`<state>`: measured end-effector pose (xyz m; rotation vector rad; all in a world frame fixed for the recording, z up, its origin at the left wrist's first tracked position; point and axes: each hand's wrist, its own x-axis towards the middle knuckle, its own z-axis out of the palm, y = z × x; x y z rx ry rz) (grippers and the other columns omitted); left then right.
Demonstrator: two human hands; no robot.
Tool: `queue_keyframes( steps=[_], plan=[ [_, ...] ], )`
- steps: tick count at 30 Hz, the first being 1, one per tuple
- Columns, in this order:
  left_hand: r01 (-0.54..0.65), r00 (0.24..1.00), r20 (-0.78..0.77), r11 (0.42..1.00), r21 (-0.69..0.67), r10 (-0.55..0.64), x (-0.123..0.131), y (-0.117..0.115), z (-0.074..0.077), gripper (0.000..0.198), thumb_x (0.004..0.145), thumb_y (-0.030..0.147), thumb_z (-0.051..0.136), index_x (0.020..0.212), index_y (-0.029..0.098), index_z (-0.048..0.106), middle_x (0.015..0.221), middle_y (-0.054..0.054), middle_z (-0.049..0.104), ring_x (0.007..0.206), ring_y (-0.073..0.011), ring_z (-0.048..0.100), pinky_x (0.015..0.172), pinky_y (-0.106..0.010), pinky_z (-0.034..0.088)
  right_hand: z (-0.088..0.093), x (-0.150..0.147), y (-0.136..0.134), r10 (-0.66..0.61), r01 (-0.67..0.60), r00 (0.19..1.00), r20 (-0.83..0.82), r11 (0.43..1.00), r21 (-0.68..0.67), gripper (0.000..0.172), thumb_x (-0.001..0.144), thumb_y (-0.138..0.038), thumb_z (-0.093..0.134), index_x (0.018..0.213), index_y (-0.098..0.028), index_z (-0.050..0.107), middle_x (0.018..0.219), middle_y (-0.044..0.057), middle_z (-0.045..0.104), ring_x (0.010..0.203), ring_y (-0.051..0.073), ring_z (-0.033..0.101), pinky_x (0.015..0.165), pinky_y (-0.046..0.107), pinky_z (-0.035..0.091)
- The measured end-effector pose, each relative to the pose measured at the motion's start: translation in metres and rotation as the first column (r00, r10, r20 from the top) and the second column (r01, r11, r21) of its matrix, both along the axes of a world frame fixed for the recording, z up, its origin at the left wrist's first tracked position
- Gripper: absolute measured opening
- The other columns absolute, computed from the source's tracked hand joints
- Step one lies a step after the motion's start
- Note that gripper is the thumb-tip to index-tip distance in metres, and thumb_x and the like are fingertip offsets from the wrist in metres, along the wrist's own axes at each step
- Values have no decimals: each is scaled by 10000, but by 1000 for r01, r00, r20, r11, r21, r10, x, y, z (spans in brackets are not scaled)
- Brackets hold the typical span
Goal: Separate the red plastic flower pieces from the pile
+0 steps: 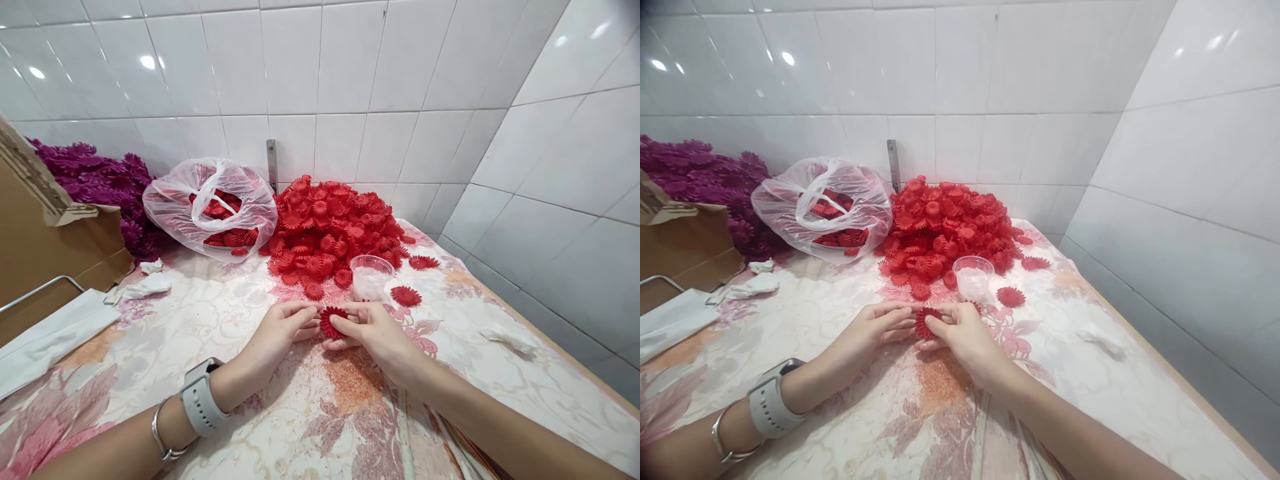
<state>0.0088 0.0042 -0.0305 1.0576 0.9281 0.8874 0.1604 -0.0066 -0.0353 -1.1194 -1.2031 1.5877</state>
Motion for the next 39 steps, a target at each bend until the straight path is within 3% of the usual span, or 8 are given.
queue_keyframes(
  steps=[11, 15, 19, 23, 27, 31, 35, 39],
  plan=[
    [29, 998, -47, 1000, 0, -29, 0, 0, -5, 140, 646, 258, 691, 712, 137, 661, 697, -30, 664, 666, -132, 602, 712, -264, 453, -3, 0, 2, -36, 37, 991, 132, 999, -1, 220, 681, -314, 655, 712, -105, 595, 538, 35, 643, 430, 124, 611, 423, 214, 489],
    [59, 998, -39, 998, 21, -58, -1, -1, -2, 153, 662, 263, 684, 734, 130, 660, 720, -47, 667, 675, -143, 611, 714, -274, 459, -6, -1, 2, -66, 60, 985, 160, 997, 42, 231, 670, -339, 657, 651, -145, 533, 496, 6, 610, 433, 137, 602, 428, 240, 476],
    [72, 995, -75, 997, 43, -68, 0, -4, 0, 158, 637, 257, 709, 712, 134, 643, 710, -39, 656, 663, -140, 612, 679, -263, 461, -4, 0, 0, -178, 118, 928, 327, 974, 195, 255, 654, -255, 645, 554, -196, 418, 422, -54, 509, 409, 118, 520, 421, 227, 387],
    [51, 993, -104, 999, -12, -51, 0, -5, -1, 165, 616, 252, 726, 651, 142, 608, 653, -7, 628, 594, -106, 590, 614, -229, 447, -2, 1, -3, -312, 102, 805, 504, 911, 401, 193, 622, -173, 641, 581, -190, 453, 535, -46, 516, 526, 123, 488, 497, 231, 351],
    [72, 997, 5, 994, -78, -71, 0, -5, -2, 129, 642, 218, 696, 645, 142, 592, 682, -12, 636, 663, -122, 619, 716, -261, 472, -2, 0, -4, -186, -21, 868, 460, 913, 408, 127, 700, -258, 619, 797, -186, 579, 722, 10, 618, 702, 177, 571, 614, 271, 431],
    [31, 991, 130, 990, -140, -13, 2, -6, -1, 126, 662, 162, 639, 597, 148, 532, 645, -14, 641, 668, -147, 637, 768, -327, 489, -2, 0, 2, 60, -132, 963, 263, 955, 267, 234, 748, -390, 575, 811, -174, 638, 757, 32, 632, 704, 179, 609, 634, 301, 496],
    [-73, 976, 199, 992, -107, 94, 2, -3, 1, 144, 723, 177, 555, 591, 159, 498, 777, -47, 678, 776, -165, 644, 796, -325, 484, -1, 3, 7, 40, -42, 999, 19, 988, 149, 304, 665, -449, 651, 705, -152, 604, 701, 14, 607, 674, 154, 613, 685, 306, 518],
    [-28, 997, 70, 998, -51, 31, 0, -1, 1, 164, 734, 277, 599, 646, 157, 529, 724, -27, 654, 651, -131, 631, 707, -285, 483, -1, 3, 3, 31, -65, 987, 160, 975, 214, 268, 744, -421, 591, 774, -156, 613, 665, 20, 612, 599, 152, 599, 566, 278, 505]
  ],
)
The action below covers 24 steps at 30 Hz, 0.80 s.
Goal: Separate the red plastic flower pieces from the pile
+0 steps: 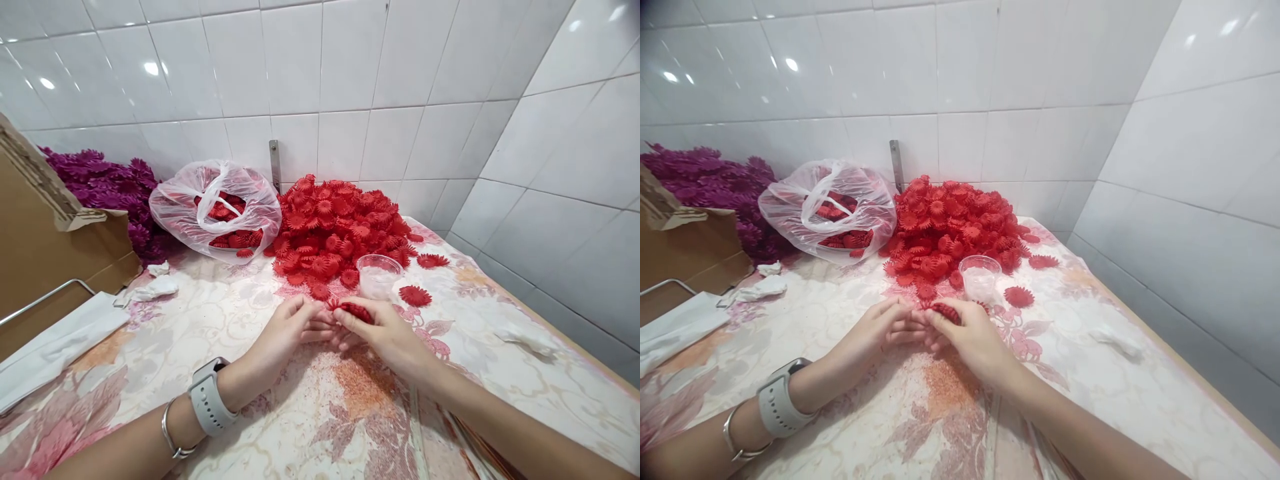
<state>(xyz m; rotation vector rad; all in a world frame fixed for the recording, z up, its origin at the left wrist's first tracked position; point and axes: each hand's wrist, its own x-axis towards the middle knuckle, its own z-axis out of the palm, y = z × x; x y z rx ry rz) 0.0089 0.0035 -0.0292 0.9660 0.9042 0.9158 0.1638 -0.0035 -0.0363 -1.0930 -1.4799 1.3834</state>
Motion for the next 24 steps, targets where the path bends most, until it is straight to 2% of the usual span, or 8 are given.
queue_keyframes(
  steps=[5, 7, 10, 12, 15, 17, 21, 24],
  plan=[
    [131, 990, -47, 991, 23, -130, -1, -2, -2, 169, 681, 278, 669, 661, 146, 565, 650, -3, 617, 590, -100, 583, 618, -226, 436, 3, -1, -6, -118, 23, 940, 321, 958, 284, 111, 738, -306, 617, 753, -199, 646, 661, 9, 634, 573, 156, 566, 549, 266, 440],
    [108, 994, -29, 994, 32, -107, -1, -1, -3, 171, 655, 246, 683, 626, 146, 548, 591, 16, 587, 548, -84, 550, 592, -215, 416, 6, -1, -6, -109, -6, 931, 349, 950, 311, 122, 716, -309, 643, 787, -210, 649, 728, 14, 659, 648, 179, 589, 600, 279, 442],
    [83, 996, 39, 996, 14, -84, -1, 0, -4, 216, 616, 244, 708, 609, 152, 513, 632, 8, 599, 613, -107, 574, 668, -253, 437, 8, 1, -4, -77, -35, 939, 335, 948, 316, 139, 756, -313, 600, 851, -223, 646, 825, 24, 680, 759, 198, 613, 686, 302, 449],
    [92, 992, 83, 995, 23, -94, 0, 0, -3, 249, 608, 265, 718, 605, 156, 495, 657, 3, 605, 656, -126, 585, 708, -283, 444, 6, 1, -2, -79, 11, 961, 265, 969, 248, 163, 792, -344, 544, 806, -206, 629, 732, 31, 681, 676, 190, 628, 636, 304, 469],
    [133, 986, 91, 988, 79, -140, 1, -4, -1, 262, 648, 307, 697, 607, 164, 481, 571, 26, 563, 581, -111, 552, 634, -263, 432, 1, 0, 0, -83, 83, 995, 62, 997, 7, 299, 787, -457, 518, 698, -174, 556, 494, 22, 627, 454, 166, 600, 454, 266, 462],
    [161, 982, 82, 980, 117, -171, 2, -6, 0, 261, 676, 329, 677, 618, 171, 477, 537, 33, 541, 540, -103, 526, 589, -250, 414, -1, -1, 0, -100, 91, 992, -72, 989, -117, 343, 763, -494, 542, 663, -167, 520, 436, 21, 607, 392, 148, 578, 393, 232, 440],
    [132, 989, 40, 981, 144, -139, -1, -6, -1, 261, 685, 349, 667, 649, 177, 474, 612, 18, 549, 595, -113, 529, 609, -254, 410, 0, -1, 1, -195, 141, 952, -235, 963, -230, 334, 788, -452, 539, 619, -168, 495, 444, 25, 603, 356, 115, 547, 344, 196, 410],
    [37, 999, 4, 989, 142, -38, -3, -1, -2, 262, 688, 356, 654, 672, 182, 460, 679, 9, 546, 647, -124, 548, 668, -275, 424, 0, 1, 3, -238, 180, 945, -224, 951, -252, 357, 825, -470, 469, 639, -170, 522, 471, 29, 602, 350, 116, 536, 331, 210, 400]
  ],
)
